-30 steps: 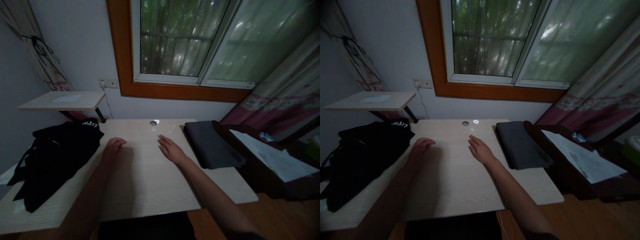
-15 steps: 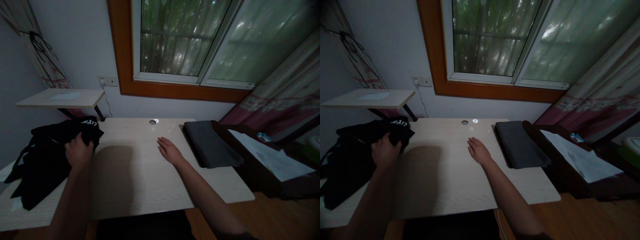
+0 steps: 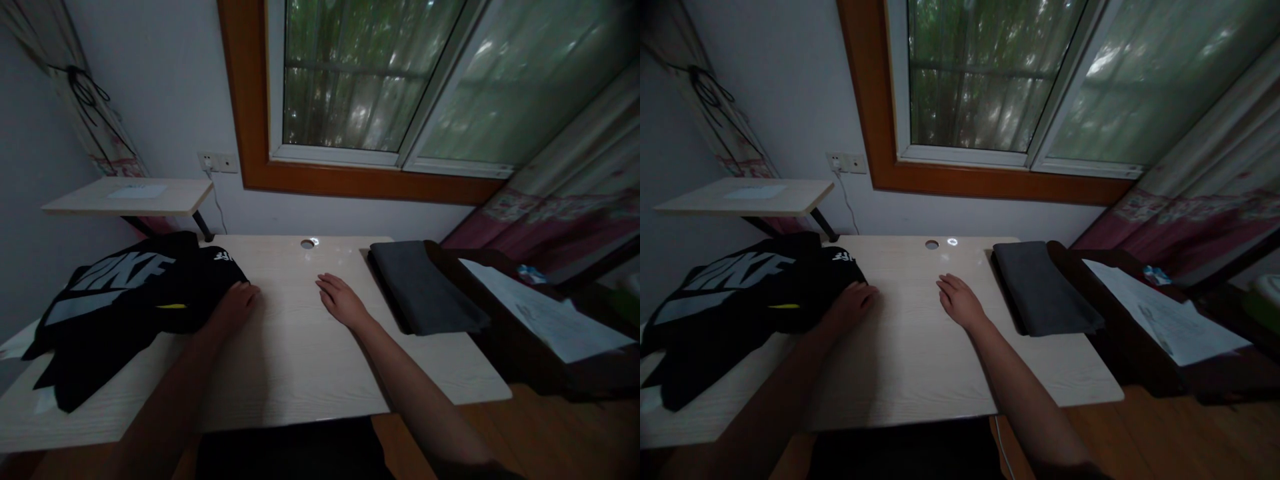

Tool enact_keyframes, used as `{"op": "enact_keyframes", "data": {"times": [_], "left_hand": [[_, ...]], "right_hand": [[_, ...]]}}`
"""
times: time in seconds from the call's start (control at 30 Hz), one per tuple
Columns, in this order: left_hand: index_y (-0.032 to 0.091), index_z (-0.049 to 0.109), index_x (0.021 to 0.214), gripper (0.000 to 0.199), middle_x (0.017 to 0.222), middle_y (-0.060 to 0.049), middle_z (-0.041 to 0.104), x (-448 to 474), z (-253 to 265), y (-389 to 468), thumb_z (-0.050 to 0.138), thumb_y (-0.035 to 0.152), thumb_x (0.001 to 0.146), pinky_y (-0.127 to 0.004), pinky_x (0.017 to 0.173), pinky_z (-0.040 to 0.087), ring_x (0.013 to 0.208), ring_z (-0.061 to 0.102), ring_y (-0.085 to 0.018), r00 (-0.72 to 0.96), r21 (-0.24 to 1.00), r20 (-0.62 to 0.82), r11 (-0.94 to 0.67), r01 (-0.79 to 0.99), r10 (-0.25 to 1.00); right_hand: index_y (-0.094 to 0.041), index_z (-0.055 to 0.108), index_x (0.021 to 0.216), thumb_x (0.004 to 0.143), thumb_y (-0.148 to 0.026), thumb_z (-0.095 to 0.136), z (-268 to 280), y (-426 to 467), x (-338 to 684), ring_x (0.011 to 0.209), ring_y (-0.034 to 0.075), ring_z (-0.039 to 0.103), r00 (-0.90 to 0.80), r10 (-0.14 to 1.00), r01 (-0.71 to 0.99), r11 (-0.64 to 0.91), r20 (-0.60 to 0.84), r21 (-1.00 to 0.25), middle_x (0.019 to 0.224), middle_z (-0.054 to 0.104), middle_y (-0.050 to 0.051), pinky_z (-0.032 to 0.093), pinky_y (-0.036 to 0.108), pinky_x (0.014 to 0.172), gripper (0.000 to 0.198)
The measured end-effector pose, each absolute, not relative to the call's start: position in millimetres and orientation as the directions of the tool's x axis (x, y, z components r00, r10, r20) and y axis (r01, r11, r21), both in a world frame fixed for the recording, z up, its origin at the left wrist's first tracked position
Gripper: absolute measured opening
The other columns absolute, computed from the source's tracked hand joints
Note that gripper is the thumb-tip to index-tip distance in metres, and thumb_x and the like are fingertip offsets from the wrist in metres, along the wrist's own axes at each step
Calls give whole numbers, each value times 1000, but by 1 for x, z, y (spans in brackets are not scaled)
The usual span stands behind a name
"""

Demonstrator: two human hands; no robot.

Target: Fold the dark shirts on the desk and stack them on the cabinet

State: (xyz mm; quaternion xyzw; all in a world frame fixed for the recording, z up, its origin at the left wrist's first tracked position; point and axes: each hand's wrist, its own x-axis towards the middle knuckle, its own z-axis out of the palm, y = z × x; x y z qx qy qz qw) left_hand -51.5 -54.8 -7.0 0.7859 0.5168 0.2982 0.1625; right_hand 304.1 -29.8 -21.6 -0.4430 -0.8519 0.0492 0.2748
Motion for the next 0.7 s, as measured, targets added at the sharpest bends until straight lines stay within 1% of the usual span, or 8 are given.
{"op": "enact_keyframes", "data": {"times": [0.07, 0.13, 0.27, 0.37, 0.5, 0.53, 0.6, 0.7], "left_hand": [[24, 75, 98, 22, 99, -11, 71, -41, -12, -58, 56, 22, 87, -48, 107, 39, 99, 62, -29, 364, 595, 315, -482, 643, 876], [25, 74, 98, 23, 100, -9, 71, -30, -14, -65, 56, 17, 86, -45, 106, 41, 99, 62, -27, 449, 592, 329, -551, 588, 831], [21, 69, 91, 25, 86, -6, 68, 0, -5, -90, 52, 7, 80, -36, 86, 48, 86, 60, -22, 687, 538, 294, -709, 456, 665], [20, 66, 86, 22, 78, -4, 66, 26, 4, -111, 52, 6, 76, -31, 76, 47, 78, 58, -19, 776, 559, 319, -769, 309, 544], [21, 65, 84, 19, 72, -2, 67, 51, 6, -128, 55, 9, 73, -28, 69, 46, 69, 59, -16, 829, 648, 348, -751, 126, 439], [21, 65, 82, 17, 70, -2, 67, 55, 6, -130, 55, 10, 72, -28, 68, 46, 68, 59, -16, 838, 664, 346, -741, 98, 422], [22, 63, 79, 15, 68, -1, 66, 60, 4, -133, 55, 11, 72, -27, 66, 46, 65, 59, -15, 850, 683, 336, -726, 77, 406], [22, 63, 79, 13, 66, 0, 66, 62, 1, -135, 55, 13, 74, -27, 65, 46, 63, 58, -15, 855, 667, 326, -739, 94, 403]], "right_hand": [[-24, 65, 135, 99, -27, 49, -22, -30, 304, 136, 28, 53, -460, 776, 726, 608, 431, -322, 143, 61, 9, 44, 52, 117, 39], [-25, 64, 135, 98, -25, 51, -20, -31, 303, 134, 27, 54, -466, 763, 717, 622, 447, -314, 139, 64, 9, 45, 52, 115, 39], [-28, 59, 140, 98, -19, 51, -9, -39, 298, 126, 25, 58, -513, 722, 665, 676, 464, -317, 133, 66, 8, 49, 50, 110, 44], [-30, 52, 147, 98, -16, 52, 3, -49, 289, 128, 24, 56, -565, 687, 615, 720, 457, -321, 139, 62, 7, 48, 47, 110, 51], [-32, 43, 153, 95, -18, 58, 13, -60, 274, 132, 26, 53, -647, 609, 550, 790, 460, -271, 154, 48, 8, 48, 47, 109, 62], [-32, 43, 153, 95, -18, 58, 13, -62, 270, 132, 26, 53, -675, 580, 531, 811, 456, -247, 157, 44, 9, 48, 47, 108, 61], [-31, 52, 146, 94, -17, 58, 14, -65, 264, 131, 26, 53, -733, 526, 491, 848, 432, -200, 160, 41, 9, 49, 48, 106, 53], [-27, 68, 122, 91, -15, 60, 12, -66, 259, 126, 27, 55, -768, 501, 473, 864, 399, -174, 152, 50, 8, 50, 47, 102, 34]]}}
